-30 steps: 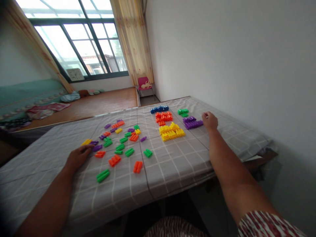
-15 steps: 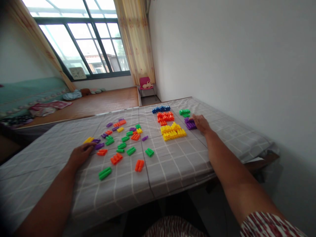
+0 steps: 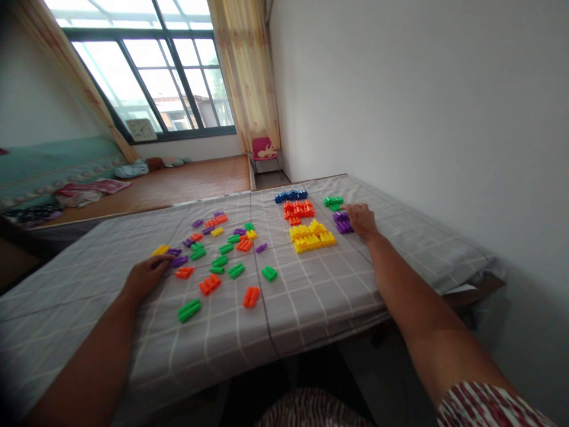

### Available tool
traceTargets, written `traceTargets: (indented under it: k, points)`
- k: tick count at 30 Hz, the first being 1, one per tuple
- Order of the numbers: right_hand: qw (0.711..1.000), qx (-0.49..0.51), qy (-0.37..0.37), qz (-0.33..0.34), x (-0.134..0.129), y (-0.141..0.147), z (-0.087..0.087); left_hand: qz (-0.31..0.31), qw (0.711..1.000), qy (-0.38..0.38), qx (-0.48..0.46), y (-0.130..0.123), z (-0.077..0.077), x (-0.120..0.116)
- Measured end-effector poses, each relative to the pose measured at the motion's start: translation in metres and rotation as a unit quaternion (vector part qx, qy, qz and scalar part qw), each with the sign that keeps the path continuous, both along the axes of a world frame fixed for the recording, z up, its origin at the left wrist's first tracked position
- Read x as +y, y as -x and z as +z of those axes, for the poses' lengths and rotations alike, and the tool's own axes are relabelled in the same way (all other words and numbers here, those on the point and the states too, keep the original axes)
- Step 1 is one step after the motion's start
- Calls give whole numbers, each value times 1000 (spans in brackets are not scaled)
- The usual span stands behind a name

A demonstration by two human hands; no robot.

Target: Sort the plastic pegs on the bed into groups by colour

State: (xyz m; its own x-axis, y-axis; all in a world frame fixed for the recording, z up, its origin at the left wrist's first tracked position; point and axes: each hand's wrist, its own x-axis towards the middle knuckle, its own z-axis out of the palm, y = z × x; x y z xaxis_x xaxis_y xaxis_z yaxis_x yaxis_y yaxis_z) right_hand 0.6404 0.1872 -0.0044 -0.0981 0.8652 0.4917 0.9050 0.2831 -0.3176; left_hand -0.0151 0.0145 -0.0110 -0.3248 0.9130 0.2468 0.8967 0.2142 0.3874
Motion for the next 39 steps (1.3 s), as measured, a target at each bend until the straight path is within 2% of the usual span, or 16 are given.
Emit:
traceTargets:
  k: [6,13,15,17,20,22,26,29,31,34,37,39]
  points:
    - [996,-67,44,26,15,6,-7,8,1000,3,-3,0,1,-1]
    - [997,-73,-10,19,10,7,-4,1,1000,-6,-8,-2,3,-2]
    - [999,-40,-18,8,5,6,0,4,1000,-9,-11,-2,2,-2]
    - [998,31,-36,-32,2,2,4,8,1000,-11,-10,-1,1,-2]
    - [981,144,-74,-106,1,-10,6,9,1000,-12,-7,1,-1,0]
    - [969,187,-101,-129,3,-18,5,10,1000,-7,-6,1,-1,1]
    - [960,193,-154,-133,3,-26,-1,12,1000,1,-1,-4,1,-2]
    - [959,157,-197,-134,-3,-15,2,6,1000,-2,8,-13,4,-6]
    - [965,121,-212,-96,-9,3,10,10,1000,1,7,-19,5,-7]
    - [977,68,-201,36,-18,49,32,17,1000,1,0,-25,6,-8]
    - [968,32,-154,196,-28,116,54,16,1000,-4,-6,-29,6,-9]
    - [951,3,-105,291,-34,167,61,15,1000,-6,-9,-31,6,-10]
